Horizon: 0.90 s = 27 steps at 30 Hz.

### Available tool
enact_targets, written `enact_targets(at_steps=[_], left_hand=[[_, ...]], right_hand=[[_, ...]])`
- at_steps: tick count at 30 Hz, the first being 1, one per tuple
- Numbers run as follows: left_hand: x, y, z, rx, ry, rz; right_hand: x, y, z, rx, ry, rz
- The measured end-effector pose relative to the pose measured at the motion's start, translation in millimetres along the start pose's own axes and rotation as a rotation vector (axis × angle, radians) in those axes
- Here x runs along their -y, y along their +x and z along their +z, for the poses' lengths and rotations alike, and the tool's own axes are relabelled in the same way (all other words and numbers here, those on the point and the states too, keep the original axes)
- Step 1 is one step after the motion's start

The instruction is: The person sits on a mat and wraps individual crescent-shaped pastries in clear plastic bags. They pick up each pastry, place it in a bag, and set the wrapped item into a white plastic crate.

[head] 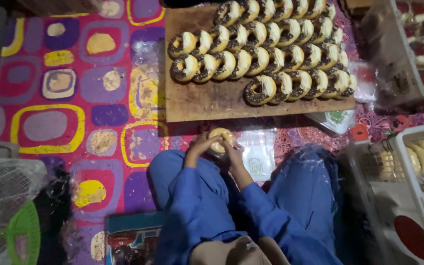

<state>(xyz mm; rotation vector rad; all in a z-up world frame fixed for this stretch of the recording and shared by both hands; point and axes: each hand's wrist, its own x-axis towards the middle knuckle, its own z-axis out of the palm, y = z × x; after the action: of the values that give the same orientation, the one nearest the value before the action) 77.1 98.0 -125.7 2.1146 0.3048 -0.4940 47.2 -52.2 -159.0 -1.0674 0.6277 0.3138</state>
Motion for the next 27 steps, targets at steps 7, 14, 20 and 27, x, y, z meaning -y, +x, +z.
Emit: enact_targets(at_steps=[7, 14, 20, 27], left_hand=[[-28, -15, 26, 0.157, -0.383, 0.228], [-106, -165, 117, 0.296, -0.438, 0.953], [-137, -197, 180, 0.606, -0.205, 1.084], [-211, -233, 206, 0.733, -0.462, 1.109]], right_hand=[[38, -33, -35, 0.313, 0.150, 0.084], [136, -179, -195, 0.422, -0.774, -0.989], [152, -257, -246, 0.361, -1.351, -1.379], [185, -326, -280, 0.134, -0.922, -1.186]])
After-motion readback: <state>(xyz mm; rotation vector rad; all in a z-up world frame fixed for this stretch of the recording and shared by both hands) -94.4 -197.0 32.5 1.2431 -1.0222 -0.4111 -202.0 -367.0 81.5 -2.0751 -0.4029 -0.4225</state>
